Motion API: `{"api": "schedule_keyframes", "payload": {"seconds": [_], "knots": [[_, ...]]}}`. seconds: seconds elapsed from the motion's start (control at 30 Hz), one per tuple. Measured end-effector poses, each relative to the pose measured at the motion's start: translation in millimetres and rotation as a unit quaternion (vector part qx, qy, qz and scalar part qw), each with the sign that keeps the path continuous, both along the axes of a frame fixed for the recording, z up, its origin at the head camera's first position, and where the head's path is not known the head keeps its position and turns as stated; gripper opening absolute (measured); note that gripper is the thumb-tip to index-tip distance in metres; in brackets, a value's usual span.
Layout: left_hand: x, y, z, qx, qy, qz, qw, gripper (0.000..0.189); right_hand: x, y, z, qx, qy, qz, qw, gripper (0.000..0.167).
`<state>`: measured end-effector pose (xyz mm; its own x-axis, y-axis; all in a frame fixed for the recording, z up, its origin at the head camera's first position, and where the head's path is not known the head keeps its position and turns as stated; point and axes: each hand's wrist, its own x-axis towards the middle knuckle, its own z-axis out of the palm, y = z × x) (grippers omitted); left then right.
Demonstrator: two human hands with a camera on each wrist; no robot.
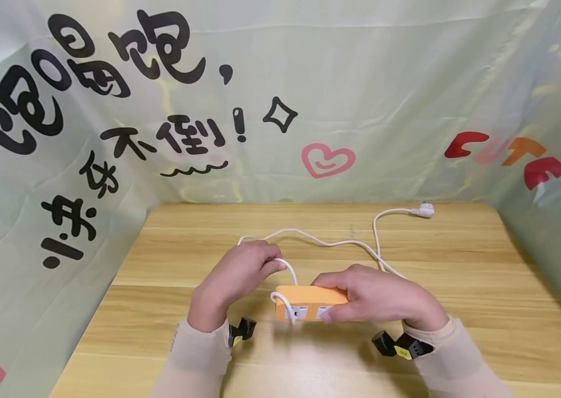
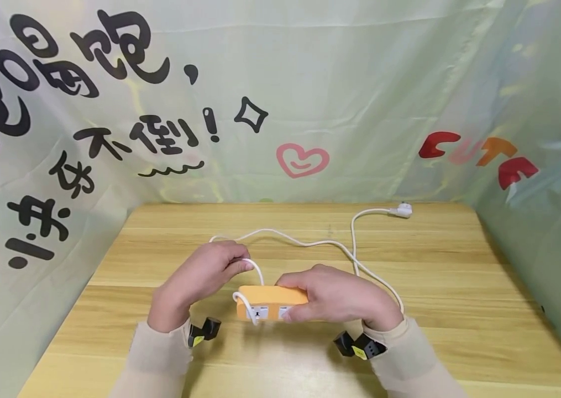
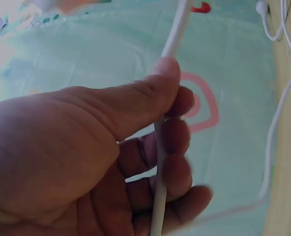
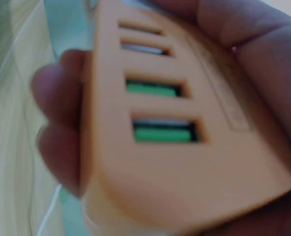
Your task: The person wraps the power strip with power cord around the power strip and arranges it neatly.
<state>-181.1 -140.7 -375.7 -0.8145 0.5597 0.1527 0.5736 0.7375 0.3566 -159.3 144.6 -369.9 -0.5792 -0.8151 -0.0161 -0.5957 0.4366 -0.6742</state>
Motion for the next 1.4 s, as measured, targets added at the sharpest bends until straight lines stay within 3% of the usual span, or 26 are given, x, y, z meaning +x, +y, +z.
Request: {"api": "schedule_keyframes", "payload": {"seconds": [0.1,0.3,0.53,0.7,0.87,1.0,1.2,1.33,1.4], "knots": [[5.9,2.8,3.0,0.006,0.010,-0.004,0.9999,0.027,1.7,-3,2.2,0.024,0.016,-0.009,0.9995,0.016],[17.6,8.0,9.6,0.053,0.028,-0.028,0.9978,0.013,4.9,-10,5.1,0.063,0.048,-0.048,0.9957,0.019],[31.3,11.7,20.5,0.109,0.071,-0.025,0.9912,0.007,3.9,-17,7.0,0.075,0.101,-0.153,0.9801,0.025],[39.1,11.6,27.3,0.155,0.126,-0.027,0.9795,0.022,3.7,-21,7.9,0.048,0.168,-0.252,0.9519,0.029],[43.3,16.0,31.7,0.180,0.162,-0.031,0.9698,0.038,6.2,-28,6.9,-0.014,0.222,-0.311,0.9241,0.034],[44.9,22.9,33.8,0.237,0.117,-0.012,0.9643,0.041,7.1,-29,6.8,-0.059,0.257,-0.342,0.9018,0.034],[46.9,29.7,35.2,0.294,0.027,0.047,0.9542,0.028,0.5,-24,5.8,-0.125,0.350,-0.358,0.8567,0.037],[45.1,29.4,34.9,0.289,0.022,0.051,0.9556,0.006,-5.2,-21,4.5,-0.153,0.376,-0.384,0.8295,0.041],[43.7,28.3,34.5,0.281,0.021,0.034,0.9590,0.010,-7.2,-21,4.4,-0.157,0.370,-0.400,0.8239,0.040]]}}
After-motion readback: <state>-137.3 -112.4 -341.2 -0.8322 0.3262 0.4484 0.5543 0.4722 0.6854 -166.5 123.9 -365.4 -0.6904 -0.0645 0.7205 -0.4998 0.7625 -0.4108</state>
